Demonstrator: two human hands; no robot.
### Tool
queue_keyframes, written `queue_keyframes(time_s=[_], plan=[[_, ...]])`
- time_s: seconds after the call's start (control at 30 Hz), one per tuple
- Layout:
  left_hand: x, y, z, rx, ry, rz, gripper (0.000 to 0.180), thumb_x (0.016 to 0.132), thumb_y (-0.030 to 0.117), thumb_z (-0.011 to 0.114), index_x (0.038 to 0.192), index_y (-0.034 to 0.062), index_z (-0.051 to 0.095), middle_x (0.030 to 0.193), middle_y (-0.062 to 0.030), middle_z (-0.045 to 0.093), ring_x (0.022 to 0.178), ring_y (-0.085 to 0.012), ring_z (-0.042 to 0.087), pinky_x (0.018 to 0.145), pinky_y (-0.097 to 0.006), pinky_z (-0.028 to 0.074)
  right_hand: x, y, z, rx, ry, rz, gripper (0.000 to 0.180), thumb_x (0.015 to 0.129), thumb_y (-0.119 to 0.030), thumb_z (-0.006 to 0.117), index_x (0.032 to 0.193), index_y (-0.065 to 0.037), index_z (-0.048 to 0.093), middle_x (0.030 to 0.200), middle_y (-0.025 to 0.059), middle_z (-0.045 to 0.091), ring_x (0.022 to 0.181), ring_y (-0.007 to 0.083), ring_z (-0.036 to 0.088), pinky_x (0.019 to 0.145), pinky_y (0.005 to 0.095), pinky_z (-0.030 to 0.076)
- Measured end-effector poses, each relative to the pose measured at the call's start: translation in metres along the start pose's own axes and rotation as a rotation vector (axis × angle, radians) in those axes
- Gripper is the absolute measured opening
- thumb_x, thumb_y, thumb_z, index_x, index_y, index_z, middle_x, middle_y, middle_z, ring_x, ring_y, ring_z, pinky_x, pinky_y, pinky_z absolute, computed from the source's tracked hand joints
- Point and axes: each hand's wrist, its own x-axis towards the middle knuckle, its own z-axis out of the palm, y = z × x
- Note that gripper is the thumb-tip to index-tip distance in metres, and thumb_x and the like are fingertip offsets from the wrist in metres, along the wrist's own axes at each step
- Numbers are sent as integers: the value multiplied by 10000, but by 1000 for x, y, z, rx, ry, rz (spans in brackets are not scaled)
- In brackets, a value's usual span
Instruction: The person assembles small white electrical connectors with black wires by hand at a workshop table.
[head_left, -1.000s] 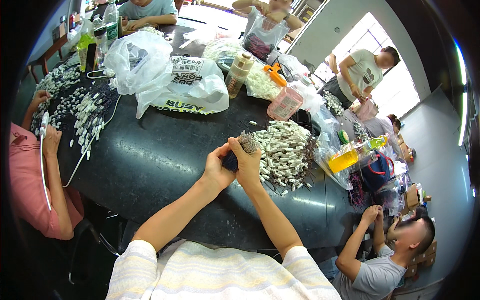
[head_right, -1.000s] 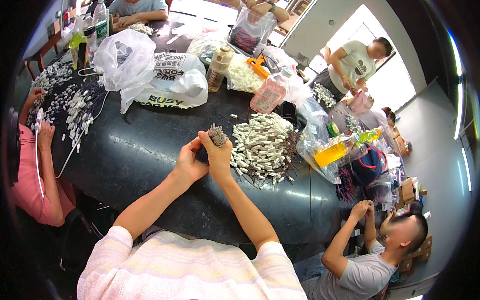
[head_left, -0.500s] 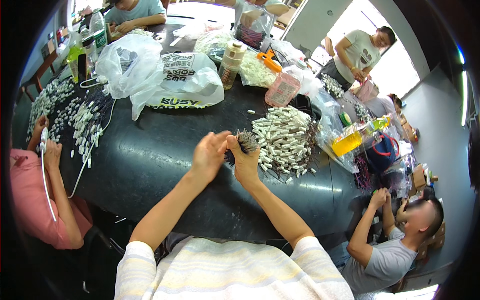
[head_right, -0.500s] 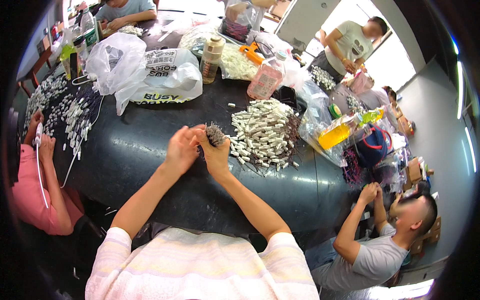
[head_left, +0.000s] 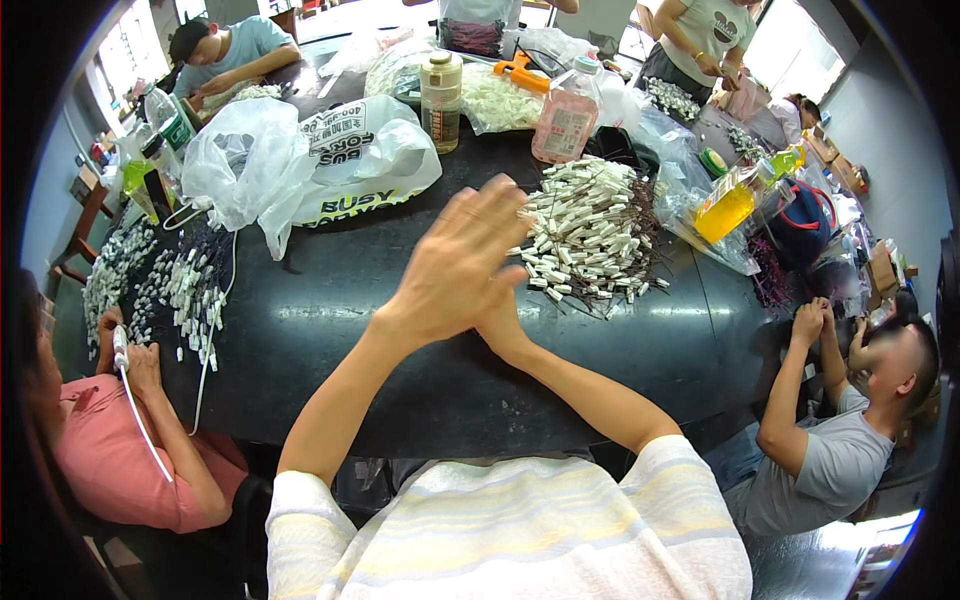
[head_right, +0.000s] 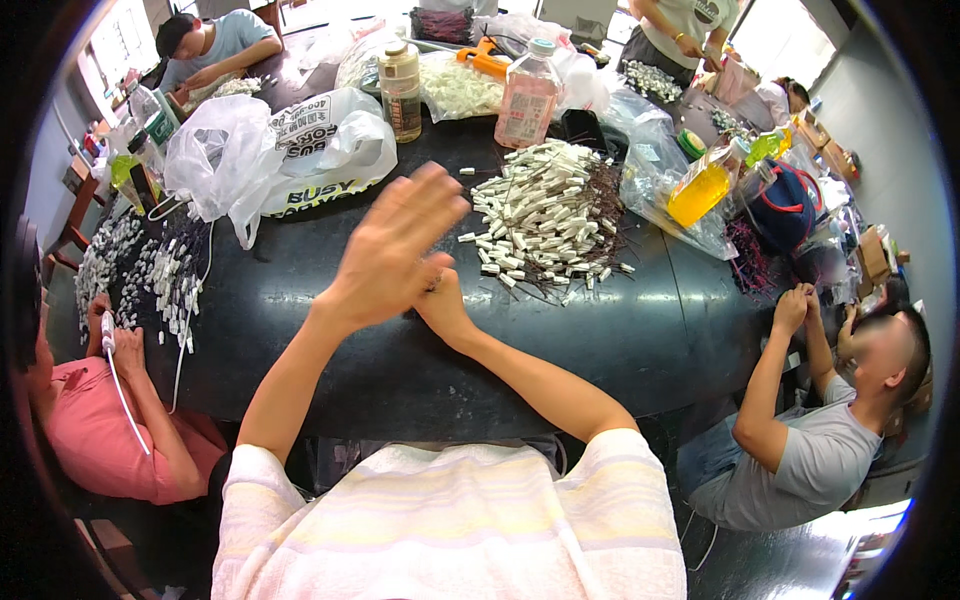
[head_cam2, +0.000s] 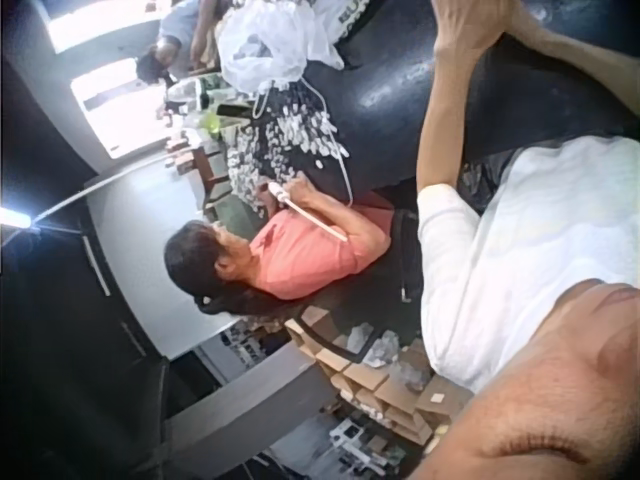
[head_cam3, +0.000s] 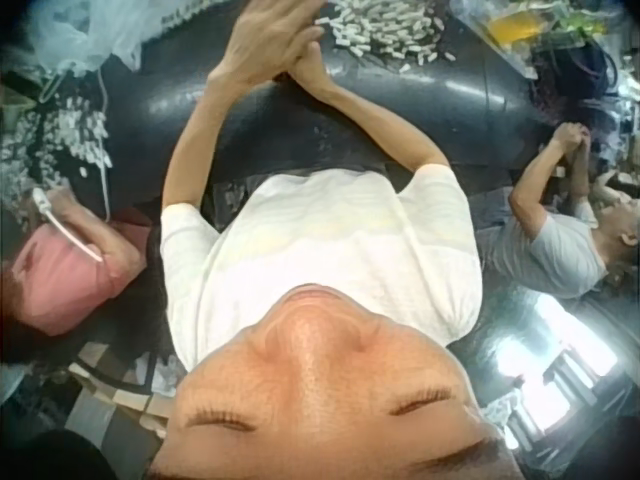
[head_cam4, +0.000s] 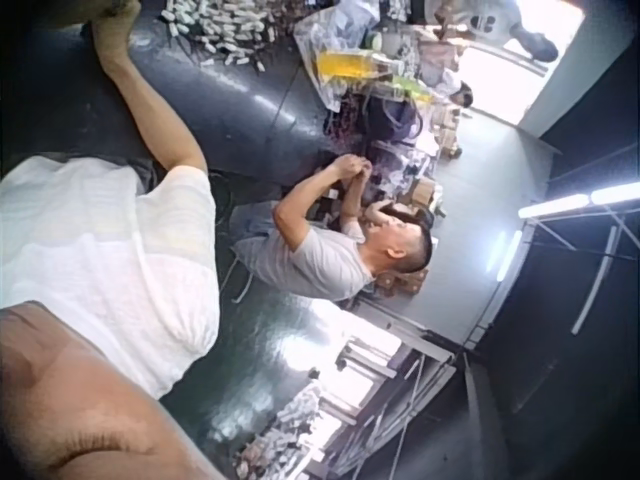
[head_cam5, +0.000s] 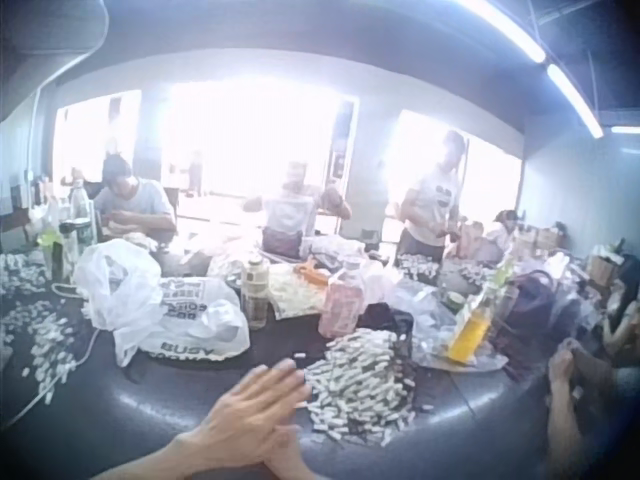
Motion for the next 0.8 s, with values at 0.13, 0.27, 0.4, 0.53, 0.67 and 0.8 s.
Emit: queue_keyframes(time_s=[0.13,0.27,0.4,0.53,0.67,0.8], plan=[[-15,-6,26,-70,-303,-5,394,824,256,546,1122,-1,522,1203,-161,497,1218,-291,381,1014,-424,283,-11,12,0,-497,22,-200,373,845,-83,539,1188,-28,402,1215,134,420,1133,217,409,887,364,386],[-15,-4,31,4,-341,49,375,834,271,534,1090,-4,541,1145,-164,528,1182,-315,407,990,-422,312,-4,20,2,-354,83,-281,340,841,-88,555,1156,-22,445,1117,119,487,1044,194,463,832,339,412],[-10,-14,13,-675,-5,-318,342,908,236,439,1087,-34,550,1136,-137,561,1100,-238,503,935,-351,377,3,1,0,-8,-73,-30,137,824,-118,621,899,-10,583,729,34,598,683,103,568,604,250,447],[-41,-38,11,-753,183,-637,341,929,231,408,1073,-31,571,1016,-115,610,936,-187,562,828,-288,423,6,-23,4,143,-69,22,181,810,-185,655,772,-15,604,599,6,577,541,75,544,522,224,430],[-62,-28,21,-961,161,-733,384,932,260,363,1050,-36,577,1037,-119,598,991,-190,558,851,-307,421,11,-55,-3,-275,-213,138,198,775,-216,683,764,-31,614,578,33,571,501,89,547,470,249,439],[-90,-55,30,-799,388,-915,349,932,222,356,962,-18,609,906,-94,633,841,-178,605,746,-286,455,46,-74,-21,-1581,-659,-442,127,633,-161,686,694,-52,660,655,114,639,619,234,642,512,395,493]])
